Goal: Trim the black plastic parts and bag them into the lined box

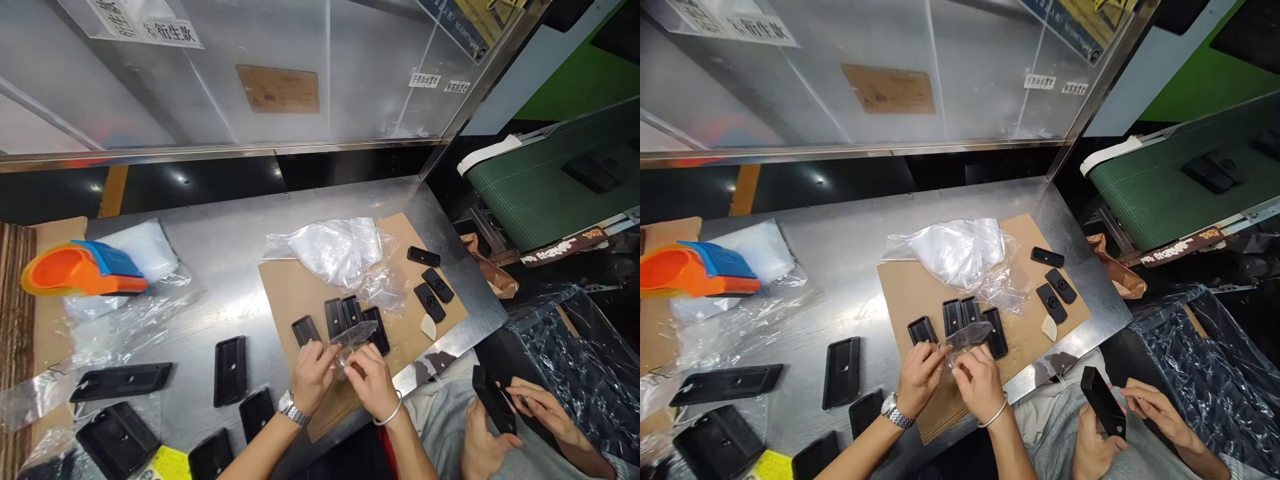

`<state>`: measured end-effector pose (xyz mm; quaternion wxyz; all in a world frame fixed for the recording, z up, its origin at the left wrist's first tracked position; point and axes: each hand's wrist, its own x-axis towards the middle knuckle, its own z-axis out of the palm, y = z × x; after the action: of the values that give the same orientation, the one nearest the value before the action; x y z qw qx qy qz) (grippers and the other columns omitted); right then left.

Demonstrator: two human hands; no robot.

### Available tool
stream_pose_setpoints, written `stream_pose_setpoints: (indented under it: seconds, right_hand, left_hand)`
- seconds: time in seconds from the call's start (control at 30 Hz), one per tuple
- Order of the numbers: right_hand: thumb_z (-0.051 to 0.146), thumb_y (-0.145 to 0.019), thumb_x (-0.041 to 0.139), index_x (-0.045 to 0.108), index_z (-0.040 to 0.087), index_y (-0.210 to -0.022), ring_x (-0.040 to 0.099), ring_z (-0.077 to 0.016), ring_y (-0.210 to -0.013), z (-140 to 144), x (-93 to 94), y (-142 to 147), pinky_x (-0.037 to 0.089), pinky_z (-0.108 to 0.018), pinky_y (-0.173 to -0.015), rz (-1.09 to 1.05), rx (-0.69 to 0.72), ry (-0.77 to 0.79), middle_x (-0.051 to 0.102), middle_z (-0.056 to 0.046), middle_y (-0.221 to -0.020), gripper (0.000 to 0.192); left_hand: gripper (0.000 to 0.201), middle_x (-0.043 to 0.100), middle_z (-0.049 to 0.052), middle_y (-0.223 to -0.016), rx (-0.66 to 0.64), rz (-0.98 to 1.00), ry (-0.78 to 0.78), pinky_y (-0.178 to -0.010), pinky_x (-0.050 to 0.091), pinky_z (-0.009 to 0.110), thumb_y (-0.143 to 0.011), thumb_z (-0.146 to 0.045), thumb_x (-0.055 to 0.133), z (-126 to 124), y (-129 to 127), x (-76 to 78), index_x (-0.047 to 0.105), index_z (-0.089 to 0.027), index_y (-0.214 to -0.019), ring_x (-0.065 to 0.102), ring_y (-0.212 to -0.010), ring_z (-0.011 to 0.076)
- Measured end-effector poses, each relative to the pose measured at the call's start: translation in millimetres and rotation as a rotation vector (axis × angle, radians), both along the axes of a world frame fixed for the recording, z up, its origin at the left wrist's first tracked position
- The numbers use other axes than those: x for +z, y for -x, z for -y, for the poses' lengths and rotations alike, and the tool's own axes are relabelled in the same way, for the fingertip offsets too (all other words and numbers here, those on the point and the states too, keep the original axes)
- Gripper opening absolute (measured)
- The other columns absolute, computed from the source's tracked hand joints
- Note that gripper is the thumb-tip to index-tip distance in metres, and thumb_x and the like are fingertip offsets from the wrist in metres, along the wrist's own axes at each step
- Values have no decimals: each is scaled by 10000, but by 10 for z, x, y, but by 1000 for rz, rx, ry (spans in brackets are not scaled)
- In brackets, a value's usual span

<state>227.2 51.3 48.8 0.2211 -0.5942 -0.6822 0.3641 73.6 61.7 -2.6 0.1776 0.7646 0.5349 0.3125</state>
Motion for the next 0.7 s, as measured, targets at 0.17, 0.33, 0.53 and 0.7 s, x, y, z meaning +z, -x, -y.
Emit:
stream_pose_setpoints:
  seconds: [0.17, 0.33, 0.53, 0.7]
  right_hand:
    - [395, -809, 413, 510, 150, -1046, 505, -194, -828, 46, -579, -405, 407, -307, -705, 169, -564, 31, 502, -106, -935, 354]
    - [392, -791, 389, 545, 153, -755, 510, -179, -652, 183, -850, -646, 400, -292, -592, 166, -618, 114, 504, -60, -697, 287]
    - [451, -804, 386, 513, 180, -879, 462, -99, -470, 640, -533, -506, 378, -188, -363, -242, -499, 343, 466, 27, -595, 308]
    - [492, -730, 490, 500, 166, -737, 375, -37, -335, 752, -530, -416, 279, -144, -276, -551, -559, 539, 433, 61, -543, 326]
  left_hand:
    - [273, 485, 24, -654, 200, -93, 73, -620, 383, 273, -842, -238, 383, -167, 23, -108, 596, -148, -989, 464, -643, 146]
    - [263, 484, 60, -737, 305, -195, 104, -619, 321, 312, -822, -315, 428, -219, -71, -52, 651, -210, -913, 416, -709, 187]
    - [266, 531, 78, -755, 223, -266, 184, -615, 286, 326, -821, -325, 425, -239, -186, -12, 671, -223, -838, 412, -752, 212]
    - [262, 585, 43, -659, 2, -214, 213, -611, 342, 293, -838, -285, 404, -203, -193, -143, 649, -213, -896, 469, -670, 170]
